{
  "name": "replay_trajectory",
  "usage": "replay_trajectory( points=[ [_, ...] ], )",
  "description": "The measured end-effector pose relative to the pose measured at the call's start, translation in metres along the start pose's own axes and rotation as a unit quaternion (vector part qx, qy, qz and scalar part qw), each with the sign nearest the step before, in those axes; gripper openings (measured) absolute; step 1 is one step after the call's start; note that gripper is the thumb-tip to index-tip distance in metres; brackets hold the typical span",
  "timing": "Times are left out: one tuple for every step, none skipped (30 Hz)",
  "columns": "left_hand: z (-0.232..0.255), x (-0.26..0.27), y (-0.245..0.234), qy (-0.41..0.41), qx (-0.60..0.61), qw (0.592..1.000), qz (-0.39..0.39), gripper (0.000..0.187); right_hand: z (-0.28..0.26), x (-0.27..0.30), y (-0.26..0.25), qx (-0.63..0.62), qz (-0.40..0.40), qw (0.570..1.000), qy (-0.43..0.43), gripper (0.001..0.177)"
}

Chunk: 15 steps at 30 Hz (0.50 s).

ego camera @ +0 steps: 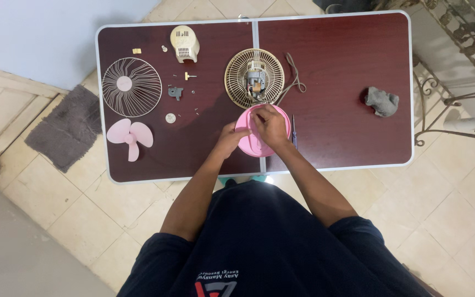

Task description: The person assembles an electric fan by attaching a pink base to the fan stand, inserting and tightening screws with a screwdriver, and aligning the base to the stand. The person handles the fan stand, base, screws, and screwdriver throughout the clip.

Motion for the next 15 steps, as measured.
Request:
replay_trajectory(
  points=[
    [-0.003, -0.001, -0.001, -0.010, 0.005, 1.000, 0.004, 0.034, -0.002, -0.001, -0.001, 0.010, 0.003, 1.000, -0.009, 0.012],
    [-0.006, -0.002, -0.002, -0.020, 0.009, 1.000, 0.008, 0.033, -0.003, -0.001, -0.001, 0.019, 0.005, 1.000, -0.017, 0.012],
    [-0.009, -0.003, -0.003, -0.030, 0.014, 0.999, 0.012, 0.032, -0.004, -0.001, -0.002, 0.029, 0.008, 0.999, -0.025, 0.011],
    [-0.010, -0.003, -0.003, -0.031, 0.014, 0.999, 0.015, 0.032, -0.005, 0.000, -0.001, 0.025, 0.004, 0.999, -0.029, 0.012],
    [-0.011, -0.003, -0.003, -0.033, 0.014, 0.999, 0.018, 0.032, -0.005, 0.000, -0.001, 0.022, 0.001, 0.999, -0.034, 0.012],
    [-0.012, -0.003, -0.003, -0.035, 0.014, 0.999, 0.020, 0.032, -0.005, 0.000, 0.000, 0.018, -0.003, 0.999, -0.037, 0.013],
    [-0.012, -0.003, -0.003, -0.031, 0.015, 0.999, 0.020, 0.032, -0.006, 0.000, 0.000, 0.021, -0.002, 0.999, -0.044, 0.012],
    [-0.012, -0.002, -0.003, -0.028, 0.015, 0.999, 0.020, 0.031, -0.007, 0.000, 0.000, 0.025, -0.002, 0.998, -0.050, 0.012],
    [-0.012, -0.002, -0.003, -0.024, 0.016, 0.999, 0.020, 0.031, -0.009, 0.001, -0.001, 0.028, -0.001, 0.998, -0.056, 0.012],
    [-0.012, -0.002, -0.004, -0.023, 0.016, 0.999, 0.022, 0.032, -0.008, 0.001, -0.001, 0.027, 0.004, 0.998, -0.052, 0.012],
    [-0.012, -0.003, -0.004, -0.021, 0.015, 0.999, 0.024, 0.032, -0.007, 0.001, -0.002, 0.026, 0.009, 0.998, -0.048, 0.013],
    [-0.011, -0.002, -0.005, -0.019, 0.015, 0.999, 0.027, 0.033, -0.007, 0.001, -0.002, 0.024, 0.014, 0.999, -0.045, 0.014],
    [-0.011, -0.003, -0.005, -0.022, 0.008, 0.999, 0.030, 0.033, -0.010, 0.000, -0.002, 0.040, 0.011, 0.998, -0.056, 0.014],
    [-0.011, -0.003, -0.006, -0.025, 0.001, 0.999, 0.034, 0.033, -0.012, 0.000, -0.002, 0.056, 0.006, 0.996, -0.067, 0.014],
    [-0.011, -0.003, -0.007, -0.028, -0.005, 0.999, 0.038, 0.032, -0.015, 0.000, -0.001, 0.072, 0.002, 0.994, -0.078, 0.014]
  ],
)
Point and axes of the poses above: each hand's wrist, its own x-axis away from the middle knuckle, its own y-axis out of the palm, z = x × y, the point moved 10 cm from there along -x, towards the middle knuckle, and after that the axes turned 10 degrees about -y, right-handed, at the moved point
